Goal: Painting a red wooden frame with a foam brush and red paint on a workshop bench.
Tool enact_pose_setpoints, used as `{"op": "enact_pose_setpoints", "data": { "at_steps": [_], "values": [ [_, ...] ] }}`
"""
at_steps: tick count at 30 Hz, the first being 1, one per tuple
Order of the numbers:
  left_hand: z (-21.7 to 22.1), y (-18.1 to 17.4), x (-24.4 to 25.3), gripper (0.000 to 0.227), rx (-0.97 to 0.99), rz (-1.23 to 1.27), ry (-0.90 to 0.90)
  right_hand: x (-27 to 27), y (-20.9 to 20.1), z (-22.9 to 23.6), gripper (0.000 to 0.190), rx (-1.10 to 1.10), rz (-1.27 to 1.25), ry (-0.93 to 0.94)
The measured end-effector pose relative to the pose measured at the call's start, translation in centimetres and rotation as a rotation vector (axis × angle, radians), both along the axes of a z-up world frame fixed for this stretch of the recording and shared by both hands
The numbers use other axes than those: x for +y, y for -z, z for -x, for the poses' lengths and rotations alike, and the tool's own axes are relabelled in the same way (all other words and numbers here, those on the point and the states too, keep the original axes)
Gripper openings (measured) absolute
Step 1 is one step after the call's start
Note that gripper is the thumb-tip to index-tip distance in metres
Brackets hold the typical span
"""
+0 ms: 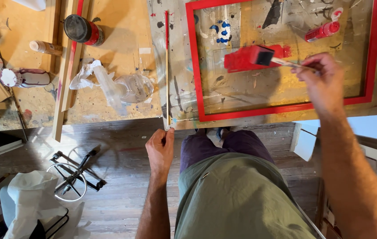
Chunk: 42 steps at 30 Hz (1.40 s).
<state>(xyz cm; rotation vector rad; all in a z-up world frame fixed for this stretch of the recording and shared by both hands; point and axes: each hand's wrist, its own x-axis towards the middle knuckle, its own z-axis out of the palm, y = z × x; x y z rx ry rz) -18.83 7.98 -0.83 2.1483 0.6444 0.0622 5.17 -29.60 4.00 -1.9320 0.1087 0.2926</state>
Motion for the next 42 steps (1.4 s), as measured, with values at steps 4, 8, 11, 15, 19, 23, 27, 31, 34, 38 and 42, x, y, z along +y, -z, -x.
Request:
{"op": "enact_pose_setpoints", "data": {
  "at_steps": [4,8,11,15,19,23,27,31,34,38,42],
  "values": [
    [0.2,-0.2,0.3,0.047,0.001,0.009,0.010,-3.6,0.1,-1.2,0.012,0.165,0.133,0.105],
    [0.0,-0.2,0.3,0.047,0.010,-0.008,0.024,-8.6,3.8,-2.5,0.013,0.117,0.027,0.171],
    [-0.5,-0.5,0.1,0.048,0.008,-0.004,0.038,-9.7,5.2,-3.1,0.012,0.088,-0.046,0.190],
    [-1.1,-0.4,-0.2,0.048,-0.035,-0.013,0.084,-7.9,4.1,-3.5,0.011,0.201,0.037,0.141],
    [-1.5,-0.4,-0.5,0.050,-0.042,-0.006,0.095,-8.6,7.8,-4.2,0.014,0.156,-0.039,0.114],
    [-1.8,-0.3,-0.7,0.048,-0.025,-0.031,0.105,-9.0,9.2,-4.6,0.014,0.161,-0.123,0.161],
    [-2.5,-0.8,-1.1,0.048,-0.029,-0.001,0.103,-8.4,8.0,-4.5,0.016,0.217,-0.089,0.160],
    [-2.7,-0.5,-1.5,0.048,-0.039,-0.015,0.121,-8.5,9.0,-4.3,0.014,0.221,-0.103,0.164],
    [-2.9,-0.4,-1.9,0.047,-0.048,-0.001,0.127,-7.7,6.8,-4.0,0.011,0.191,-0.119,0.127],
    [-3.1,-0.4,-2.3,0.047,-0.069,-0.011,0.128,-6.7,1.1,-3.1,0.021,0.198,0.270,0.060],
    [-3.9,-1.4,-2.5,0.049,-0.079,-0.012,0.135,-10.6,0.7,-1.2,0.025,-0.176,0.418,-0.105]
  ]
}}
